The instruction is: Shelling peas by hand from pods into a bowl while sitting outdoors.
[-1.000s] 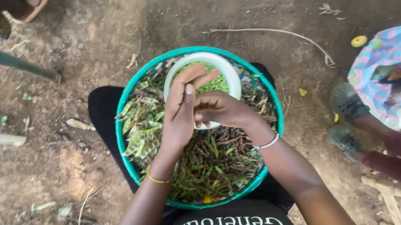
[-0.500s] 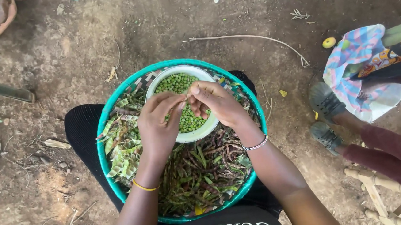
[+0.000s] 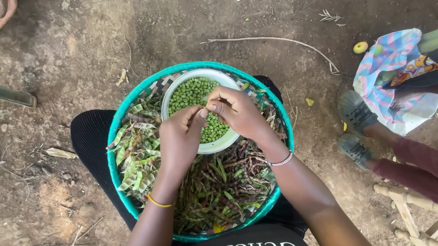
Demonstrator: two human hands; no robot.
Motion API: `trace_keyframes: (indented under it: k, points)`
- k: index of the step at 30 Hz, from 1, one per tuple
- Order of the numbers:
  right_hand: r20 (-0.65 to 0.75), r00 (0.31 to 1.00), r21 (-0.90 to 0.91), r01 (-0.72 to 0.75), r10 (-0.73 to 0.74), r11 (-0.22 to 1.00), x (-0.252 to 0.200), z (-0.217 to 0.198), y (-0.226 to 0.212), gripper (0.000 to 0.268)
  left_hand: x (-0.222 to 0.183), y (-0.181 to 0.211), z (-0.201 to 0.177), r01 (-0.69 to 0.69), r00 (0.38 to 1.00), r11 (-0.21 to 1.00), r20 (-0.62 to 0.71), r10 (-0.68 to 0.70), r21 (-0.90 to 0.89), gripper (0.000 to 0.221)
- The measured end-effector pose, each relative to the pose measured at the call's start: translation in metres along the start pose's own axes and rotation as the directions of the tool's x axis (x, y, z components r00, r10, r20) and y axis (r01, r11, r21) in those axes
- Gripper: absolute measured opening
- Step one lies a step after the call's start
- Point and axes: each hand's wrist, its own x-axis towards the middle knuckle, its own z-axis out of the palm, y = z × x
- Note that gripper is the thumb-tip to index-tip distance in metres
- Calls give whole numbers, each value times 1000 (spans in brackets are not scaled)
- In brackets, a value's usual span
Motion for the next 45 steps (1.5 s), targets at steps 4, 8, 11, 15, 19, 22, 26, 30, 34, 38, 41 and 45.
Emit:
trace_keyframes:
  k: [4,8,11,15,19,22,26,30,34,38,41,45]
  points:
    - [31,998,3,62,-62,998,2,-4,-6,17,5,-13,2,247,967,837,171,-186,-488,19]
    - [89,984,64,151,-156,986,2,-8,-7,15,6,-22,3,460,888,546,381,-258,-700,21]
    - [108,975,112,180,-193,977,1,-7,-9,15,6,-32,6,572,820,324,521,-238,-753,20]
    - [87,970,145,215,-229,966,0,-4,-11,16,7,-38,8,656,753,129,631,-188,-744,21]
    - [37,971,138,228,-235,964,3,0,-9,20,9,-40,8,665,744,48,657,-122,-745,22]
    - [27,970,130,238,-243,963,5,-1,-10,19,8,-40,10,661,749,30,656,-91,-750,21]
    - [43,953,126,291,-299,948,8,-4,-18,19,6,-37,13,682,730,-46,683,-20,-730,21]
    - [87,946,229,287,-313,930,7,-5,-17,21,4,-36,15,700,714,-82,699,43,-710,20]
    - [106,945,295,268,-310,917,5,-4,-13,18,2,-30,16,691,723,-73,689,55,-719,20]
    - [81,962,405,207,-260,890,4,0,-12,18,2,-27,17,646,762,38,647,18,-762,22]
    - [22,982,370,165,-186,914,3,3,-18,18,3,-15,8,412,897,510,434,-82,-755,23]
    - [-48,983,201,181,-175,963,4,3,-20,14,0,11,-2,-23,1000,989,11,25,-148,21]
